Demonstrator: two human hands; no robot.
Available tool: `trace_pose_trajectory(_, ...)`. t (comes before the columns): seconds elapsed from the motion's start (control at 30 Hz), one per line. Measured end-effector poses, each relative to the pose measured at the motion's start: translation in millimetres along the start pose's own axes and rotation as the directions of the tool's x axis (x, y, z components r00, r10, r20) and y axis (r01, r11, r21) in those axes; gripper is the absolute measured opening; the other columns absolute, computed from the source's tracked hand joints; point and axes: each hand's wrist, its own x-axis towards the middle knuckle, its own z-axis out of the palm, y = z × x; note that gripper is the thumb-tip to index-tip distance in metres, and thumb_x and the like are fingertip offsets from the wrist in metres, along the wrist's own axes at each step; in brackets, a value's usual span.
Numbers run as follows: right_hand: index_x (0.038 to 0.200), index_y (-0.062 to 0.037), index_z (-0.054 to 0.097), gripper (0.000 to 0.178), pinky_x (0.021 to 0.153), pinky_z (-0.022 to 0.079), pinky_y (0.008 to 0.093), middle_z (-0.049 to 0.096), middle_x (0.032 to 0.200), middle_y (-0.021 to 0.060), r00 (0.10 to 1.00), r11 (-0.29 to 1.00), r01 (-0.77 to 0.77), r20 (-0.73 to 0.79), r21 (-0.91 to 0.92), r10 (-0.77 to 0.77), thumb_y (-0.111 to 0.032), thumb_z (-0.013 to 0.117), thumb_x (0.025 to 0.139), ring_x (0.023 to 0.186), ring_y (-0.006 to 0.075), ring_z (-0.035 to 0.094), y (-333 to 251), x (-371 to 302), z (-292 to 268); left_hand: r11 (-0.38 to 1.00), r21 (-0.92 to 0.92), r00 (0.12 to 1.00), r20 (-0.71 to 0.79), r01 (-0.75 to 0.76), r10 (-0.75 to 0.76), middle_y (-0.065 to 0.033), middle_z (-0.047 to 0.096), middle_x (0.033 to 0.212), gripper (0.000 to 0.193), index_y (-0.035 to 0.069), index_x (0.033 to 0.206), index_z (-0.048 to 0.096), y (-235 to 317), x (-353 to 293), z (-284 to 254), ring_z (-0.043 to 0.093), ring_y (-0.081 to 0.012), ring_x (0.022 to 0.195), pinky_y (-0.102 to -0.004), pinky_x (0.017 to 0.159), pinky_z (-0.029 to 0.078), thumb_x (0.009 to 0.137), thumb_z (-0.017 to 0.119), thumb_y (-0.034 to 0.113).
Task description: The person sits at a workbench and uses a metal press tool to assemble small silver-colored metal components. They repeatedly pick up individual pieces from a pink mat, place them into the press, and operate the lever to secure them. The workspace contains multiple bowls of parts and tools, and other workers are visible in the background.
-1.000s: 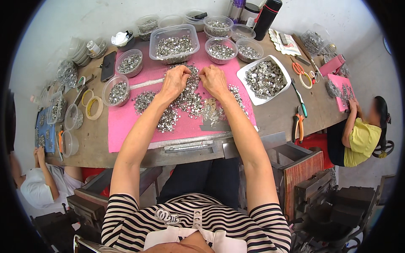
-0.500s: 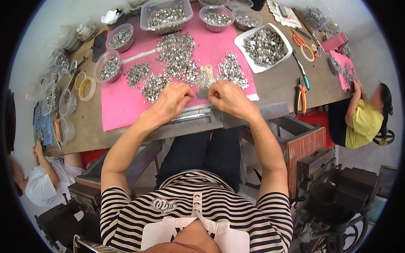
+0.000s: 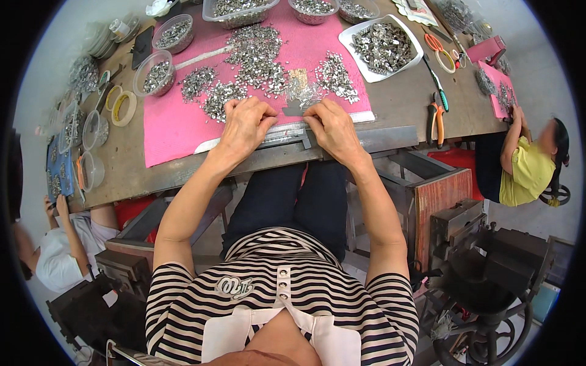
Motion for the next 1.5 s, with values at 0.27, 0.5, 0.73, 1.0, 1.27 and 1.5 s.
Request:
trace_pose_trajectory(0.27,0.094,-0.0013,0.072,0.009,0.077,0.050,0.0385,0.066,0.095,0.0090,0.991,0.989,0.104,-0.098,0.108,-0.093,-0.001,0.076,0.086,0.089,0.0272,0.061,-28.0,-16.6,14.8,0.999,-0.022,0.999,0.019,-0.037,0.037,-0.0056,0.066,0.090,0.004,0.008,0.093,0.069,2.3,0.5,-0.4,0.063,-0.0250,0.090,-0.0452,0.095,0.036,0.092,0.072,0.011)
trace_pose_trajectory(0.5,0.093,-0.0031,0.073,0.011,0.077,0.051,0.0387,0.066,0.094,0.0083,0.990,0.993,0.097,-0.107,0.071,-0.089,-0.002,0.078,0.084,0.086,0.0274,0.062,-28.6,-16.8,16.1,0.934,-0.344,0.994,0.079,0.101,-0.079,-0.0094,0.065,0.090,0.006,0.004,0.099,0.064,23.5,-9.9,-9.7,0.063,-0.0296,0.086,-0.0422,0.083,0.042,0.093,0.066,0.004)
trace_pose_trajectory(0.73,0.095,-0.0023,0.072,0.012,0.078,0.052,0.0382,0.067,0.096,0.0091,0.979,0.989,0.144,-0.149,0.017,-0.140,-0.002,0.078,0.084,0.088,0.0282,0.064,-28.3,-19.5,20.5,0.940,-0.341,1.000,0.016,-0.005,0.011,-0.0123,0.062,0.092,0.008,0.001,0.099,0.062,33.4,-18.1,-4.9,0.059,-0.0318,0.086,-0.0422,0.081,0.044,0.092,0.066,0.001)
trace_pose_trajectory(1.0,0.101,-0.0004,0.073,0.011,0.079,0.056,0.0336,0.073,0.105,0.0116,0.985,0.978,0.035,-0.170,0.203,0.000,0.003,0.072,0.090,0.092,0.0244,0.072,-22.7,-31.7,21.2,0.949,-0.310,0.998,-0.009,-0.056,0.056,-0.0140,0.060,0.093,0.011,0.001,0.099,0.062,32.1,-19.5,1.7,0.059,-0.0337,0.089,-0.0435,0.081,0.046,0.090,0.067,-0.001)
trace_pose_trajectory(1.27,0.099,0.0017,0.071,0.013,0.077,0.054,0.0376,0.071,0.099,0.0136,0.976,0.984,0.067,-0.217,0.168,-0.030,0.004,0.073,0.086,0.088,0.0297,0.069,-16.8,-25.1,16.3,0.973,-0.094,0.977,-0.068,-0.209,0.203,-0.0137,0.065,0.102,0.020,0.002,0.103,0.066,37.0,-28.8,-2.6,0.062,-0.0335,0.094,-0.0440,0.085,0.049,0.085,0.074,0.002)
trace_pose_trajectory(1.5,0.101,-0.0009,0.073,0.010,0.071,0.053,0.0373,0.068,0.093,0.0140,0.981,0.999,0.031,-0.192,0.008,-0.029,-0.003,0.067,0.094,0.080,0.0276,0.067,24.7,67.1,4.6,0.973,-0.029,0.971,0.064,-0.230,0.231,-0.0085,0.071,0.101,0.033,0.008,0.123,0.071,28.5,-21.4,-20.6,0.063,-0.0279,0.097,-0.0539,0.109,0.039,0.093,0.074,0.022)
